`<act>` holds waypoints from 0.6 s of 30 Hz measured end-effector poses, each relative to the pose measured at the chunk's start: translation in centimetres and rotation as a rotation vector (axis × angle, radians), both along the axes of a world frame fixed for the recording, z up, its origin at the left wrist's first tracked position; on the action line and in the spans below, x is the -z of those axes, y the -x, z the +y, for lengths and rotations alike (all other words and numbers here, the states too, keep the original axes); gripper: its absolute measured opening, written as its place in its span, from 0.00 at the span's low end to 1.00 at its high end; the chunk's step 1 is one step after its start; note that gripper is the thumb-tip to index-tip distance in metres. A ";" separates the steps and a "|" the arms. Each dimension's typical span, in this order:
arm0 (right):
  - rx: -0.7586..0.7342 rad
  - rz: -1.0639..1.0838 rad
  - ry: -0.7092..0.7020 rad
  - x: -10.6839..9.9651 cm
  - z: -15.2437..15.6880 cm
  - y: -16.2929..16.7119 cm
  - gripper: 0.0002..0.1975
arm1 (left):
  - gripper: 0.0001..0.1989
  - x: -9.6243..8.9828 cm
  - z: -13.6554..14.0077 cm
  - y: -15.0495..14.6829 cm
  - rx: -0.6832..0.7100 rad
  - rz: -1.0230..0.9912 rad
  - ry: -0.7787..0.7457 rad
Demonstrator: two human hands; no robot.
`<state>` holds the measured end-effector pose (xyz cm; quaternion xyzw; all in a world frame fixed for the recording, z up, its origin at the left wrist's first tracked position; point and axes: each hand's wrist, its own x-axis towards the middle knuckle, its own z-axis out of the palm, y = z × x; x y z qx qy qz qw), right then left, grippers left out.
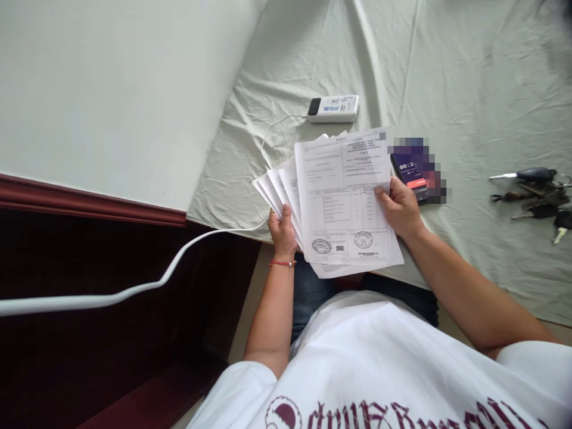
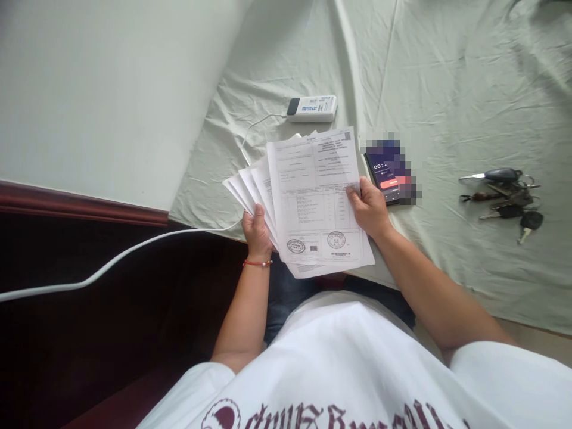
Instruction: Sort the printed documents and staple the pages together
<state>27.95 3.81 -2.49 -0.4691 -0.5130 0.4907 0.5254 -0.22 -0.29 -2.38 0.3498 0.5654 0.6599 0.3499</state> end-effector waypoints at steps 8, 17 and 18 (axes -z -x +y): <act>0.004 -0.019 0.010 -0.5 -0.3 0.2 0.23 | 0.26 0.0 0.0 -0.2 0.018 -0.009 -0.011; -0.016 -0.055 0.017 -1.2 -0.4 0.1 0.29 | 0.27 0.0 0.0 0.2 -0.002 0.011 0.001; -0.019 -0.066 0.018 -1.2 -0.4 0.1 0.30 | 0.26 0.1 0.0 0.3 0.000 0.006 0.000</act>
